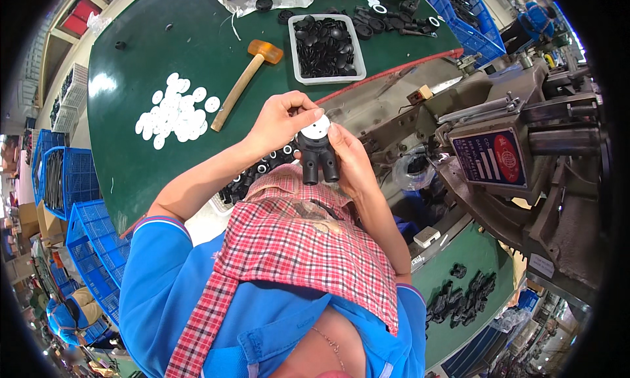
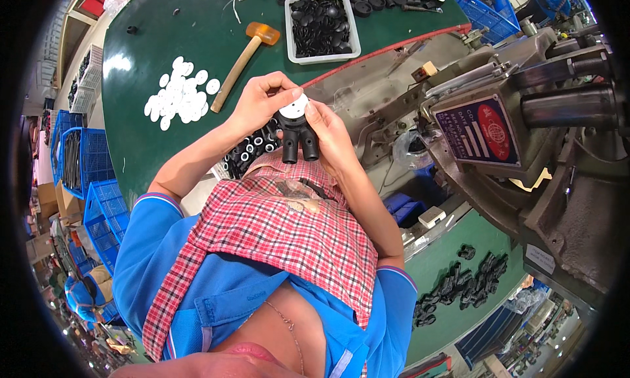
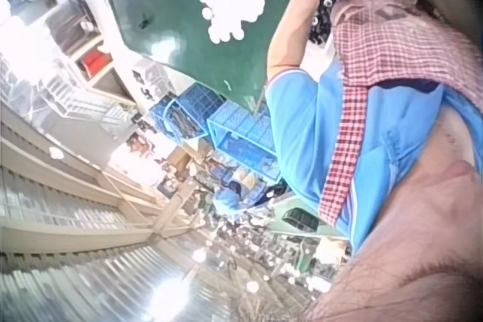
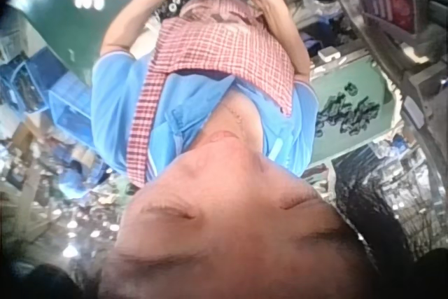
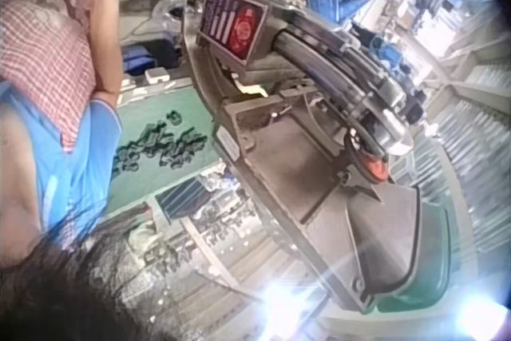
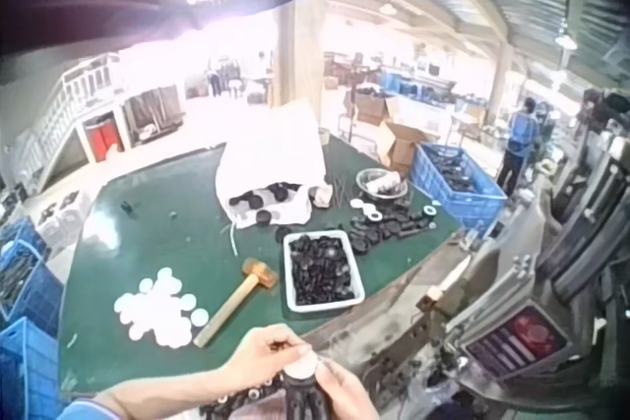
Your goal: The person repeatedly assembles small black and white plastic components at a workbench. They pick up a black part, insert a white disc, use a rubber mallet to tap it into place, then place the assembled unit into a tray. The cycle repeats continuously.
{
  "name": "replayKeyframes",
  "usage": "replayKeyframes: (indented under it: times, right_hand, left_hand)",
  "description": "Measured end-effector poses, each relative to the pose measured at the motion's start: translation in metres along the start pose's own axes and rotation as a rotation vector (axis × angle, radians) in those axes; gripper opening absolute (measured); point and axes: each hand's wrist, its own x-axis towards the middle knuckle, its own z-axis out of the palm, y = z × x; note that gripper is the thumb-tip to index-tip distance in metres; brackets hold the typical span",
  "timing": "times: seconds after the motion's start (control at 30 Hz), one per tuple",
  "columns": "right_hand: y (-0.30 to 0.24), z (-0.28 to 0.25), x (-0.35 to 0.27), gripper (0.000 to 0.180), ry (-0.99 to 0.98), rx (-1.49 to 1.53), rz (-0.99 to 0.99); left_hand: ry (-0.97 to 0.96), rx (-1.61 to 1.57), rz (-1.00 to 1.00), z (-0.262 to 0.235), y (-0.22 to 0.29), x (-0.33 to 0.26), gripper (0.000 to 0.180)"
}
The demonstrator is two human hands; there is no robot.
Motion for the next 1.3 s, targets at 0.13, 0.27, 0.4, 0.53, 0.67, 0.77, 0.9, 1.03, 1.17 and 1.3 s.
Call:
replayKeyframes:
  times: [0.13,0.27,0.4,0.53,0.67,0.77,0.9,1.03,1.17,1.3]
  right_hand:
    - [0.001,0.0,0.001,0.056,-0.007,0.007,-0.03]
    - [0.002,0.002,0.001,0.058,0.002,-0.008,-0.064]
    - [0.01,-0.004,0.002,0.061,0.071,-0.051,-0.105]
    - [0.017,-0.008,0.002,0.062,0.122,-0.054,-0.13]
    - [0.018,-0.008,0.0,0.06,0.122,-0.055,-0.133]
    - [0.018,-0.006,-0.002,0.058,0.119,-0.037,-0.142]
    - [0.018,-0.003,-0.007,0.057,0.117,0.035,-0.123]
    - [0.021,-0.002,-0.021,0.052,0.119,0.043,-0.106]
    - [0.022,-0.001,-0.037,0.044,0.116,0.009,-0.047]
    - [0.027,-0.004,-0.047,0.042,0.156,-0.252,-0.169]
  left_hand:
    - [0.11,0.053,0.068,0.009,-0.004,-0.003,0.015]
    - [0.211,0.001,0.047,0.02,0.0,-0.009,0.015]
    - [0.314,-0.022,0.16,0.029,-0.001,-0.012,0.012]
    - [0.384,0.0,0.214,0.034,-0.004,-0.015,0.009]
    - [0.411,-0.007,0.24,0.036,-0.006,-0.016,0.008]
    - [0.407,-0.001,0.242,0.037,-0.002,-0.019,0.008]
    - [0.352,0.168,0.324,0.033,-0.003,-0.027,0.006]
    - [0.296,0.372,0.451,0.032,0.01,-0.04,0.006]
    - [0.147,0.116,0.284,0.035,-0.004,-0.057,0.026]
    - [-0.196,-0.42,-0.195,0.03,0.011,-0.061,0.041]
